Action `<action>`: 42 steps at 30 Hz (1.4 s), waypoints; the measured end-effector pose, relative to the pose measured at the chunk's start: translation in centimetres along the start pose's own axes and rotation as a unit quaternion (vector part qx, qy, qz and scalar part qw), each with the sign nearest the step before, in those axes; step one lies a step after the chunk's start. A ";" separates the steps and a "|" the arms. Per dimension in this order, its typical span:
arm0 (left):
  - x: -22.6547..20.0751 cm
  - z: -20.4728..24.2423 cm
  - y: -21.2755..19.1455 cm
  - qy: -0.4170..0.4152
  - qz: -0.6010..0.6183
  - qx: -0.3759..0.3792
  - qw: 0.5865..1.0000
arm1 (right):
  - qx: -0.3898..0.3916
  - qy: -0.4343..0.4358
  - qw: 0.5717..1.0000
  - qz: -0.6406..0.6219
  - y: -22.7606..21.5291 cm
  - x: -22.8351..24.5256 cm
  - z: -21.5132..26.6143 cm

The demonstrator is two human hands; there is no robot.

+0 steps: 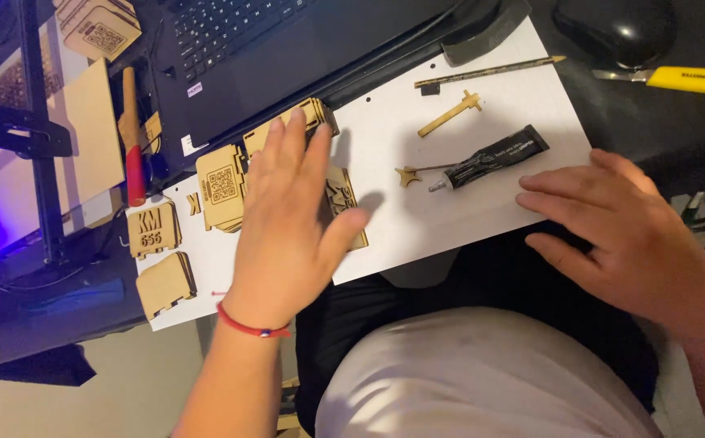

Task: The person assembles laser-cut wooden pieces into a small box-like structure. They apply glue to the edges of the pieces and press them together to form the sides of the box. The person also handles small wooden dowels and star-shaped pieces, placing them on the table.

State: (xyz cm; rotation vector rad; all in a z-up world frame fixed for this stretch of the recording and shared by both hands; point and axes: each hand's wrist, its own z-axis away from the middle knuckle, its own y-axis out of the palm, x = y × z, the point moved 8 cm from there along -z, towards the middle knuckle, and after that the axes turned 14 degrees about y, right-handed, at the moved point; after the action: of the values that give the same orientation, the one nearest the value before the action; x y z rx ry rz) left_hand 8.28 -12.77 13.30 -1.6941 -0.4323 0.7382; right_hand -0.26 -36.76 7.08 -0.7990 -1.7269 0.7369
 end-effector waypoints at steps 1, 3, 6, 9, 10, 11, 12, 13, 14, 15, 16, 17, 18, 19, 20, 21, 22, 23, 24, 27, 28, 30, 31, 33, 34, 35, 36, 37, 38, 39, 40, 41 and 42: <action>-0.3 -1.0 0.2 0.000 -0.002 0.001 1.000 | -0.001 0.000 1.000 -0.002 0.2 0.0 0.1; -0.2 -2.5 0.9 -0.049 -0.026 0.038 0.998 | 0.010 -0.022 1.000 0.008 0.9 0.4 0.5; 1.2 -3.9 3.2 -0.051 -0.057 0.065 0.995 | 0.023 -0.020 1.000 -0.005 1.1 0.6 0.6; 1.2 -4.0 3.7 -0.062 -0.048 0.064 0.995 | 0.019 -0.028 0.999 -0.008 0.6 0.8 0.8; 1.3 -4.2 3.8 -0.059 -0.048 0.066 0.995 | 0.017 -0.024 1.000 -0.008 0.6 0.7 0.7; 1.2 -4.1 3.9 -0.056 -0.055 0.063 0.995 | 0.018 -0.031 0.999 -0.011 0.4 0.9 0.7; 1.2 -4.0 3.9 -0.052 -0.062 0.060 0.995 | 0.018 -0.039 0.999 -0.014 0.3 1.1 0.7; 1.3 -3.8 3.9 -0.056 -0.063 0.060 0.995 | 0.020 -0.041 0.999 -0.017 0.3 1.2 0.7; 1.3 -3.8 3.9 -0.052 -0.070 0.059 0.994 | 0.022 -0.037 0.999 -0.017 0.4 1.3 0.6; 1.2 -4.0 3.8 -0.044 -0.077 0.055 0.995 | 0.021 -0.032 0.999 -0.014 0.3 1.3 0.4; 1.3 -4.2 3.7 -0.044 -0.079 0.053 0.994 | 0.019 -0.034 0.999 -0.014 0.3 1.2 0.1; 1.3 -4.1 3.8 -0.043 -0.080 0.055 0.994 | 0.026 -0.033 0.999 -0.013 0.4 1.2 0.1; 1.3 -4.1 3.9 -0.042 -0.081 0.058 0.994 | 0.034 -0.032 0.999 -0.013 0.6 1.2 0.2; 1.3 -4.0 3.9 -0.043 -0.079 0.060 0.994 | 0.036 -0.030 0.999 -0.014 0.8 1.2 0.2; 1.3 -4.0 4.0 -0.045 -0.073 0.062 0.994 | 0.032 -0.034 0.999 -0.012 0.8 1.3 0.3; 1.4 -4.0 3.9 -0.048 -0.069 0.062 0.995 | 0.027 -0.041 0.999 -0.010 0.9 1.3 0.1; 1.5 -4.0 4.0 -0.048 -0.069 0.062 0.994 | 0.027 -0.041 0.999 -0.011 1.0 1.3 0.1; 1.5 -4.0 4.1 -0.045 -0.075 0.059 0.994 | 0.027 -0.039 0.999 -0.014 1.1 1.3 0.1; 1.5 -3.9 4.1 -0.042 -0.081 0.057 0.994 | 0.026 -0.036 0.999 -0.017 1.1 1.3 0.1; 1.3 -3.9 3.8 -0.039 -0.079 0.049 0.995 | 0.021 -0.043 0.999 -0.016 1.0 1.7 0.2; 1.1 -3.8 3.8 -0.040 -0.077 0.051 0.995 | 0.023 -0.041 0.999 -0.018 0.9 2.0 0.2; 1.1 -3.9 3.4 -0.047 -0.060 0.041 0.996 | 0.020 -0.054 0.998 -0.014 0.6 2.6 -0.1; 1.1 -3.8 2.7 -0.045 -0.062 0.033 0.997 | 0.015 -0.058 0.998 -0.010 0.5 2.7 -0.1; 1.1 -3.1 1.5 -0.037 0.058 0.000 0.998 | 0.033 -0.063 0.997 -0.037 0.7 3.1 -0.1; 1.6 -2.3 0.6 -0.039 0.059 -0.004 0.998 | 0.034 -0.067 0.997 -0.034 0.6 3.7 -0.6; 1.7 -1.1 -1.0 -0.022 0.107 -0.079 0.991 | 0.032 -0.077 0.996 -0.037 0.4 4.5 -0.9; 2.0 0.3 -2.6 -0.005 0.153 -0.153 0.976 | 0.030 -0.087 0.995 -0.041 0.3 5.3 -1.1; 2.8 1.3 -2.2 -0.010 0.155 -0.160 0.975 | 0.035 -0.092 0.994 -0.038 0.5 6.4 -1.9; 3.4 2.5 -2.4 0.001 0.179 -0.208 0.962 | 0.033 -0.100 0.993 -0.056 0.5 7.5 -2.6; 4.2 3.6 -2.7 0.015 0.201 -0.260 0.944 | 0.029 -0.112 0.991 -0.071 0.4 8.6 -3.5; 4.4 4.2 -2.1 0.013 0.200 -0.270 0.942 | 0.031 -0.120 0.990 -0.066 1.1 9.7 -4.5; 4.6 4.6 -1.2 0.016 0.221 -0.265 0.939 | 0.040 -0.128 0.988 -0.072 1.8 10.7 -5.4; 4.7 5.0 -0.3 0.019 0.242 -0.259 0.935 | 0.048 -0.136 0.986 -0.078 2.6 11.7 -6.3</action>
State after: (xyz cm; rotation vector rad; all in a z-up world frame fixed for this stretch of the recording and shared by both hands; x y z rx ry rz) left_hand 8.40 -6.04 11.81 -2.3557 -0.1823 1.0033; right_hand 3.50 -25.25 13.10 -0.5063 -1.9563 0.8450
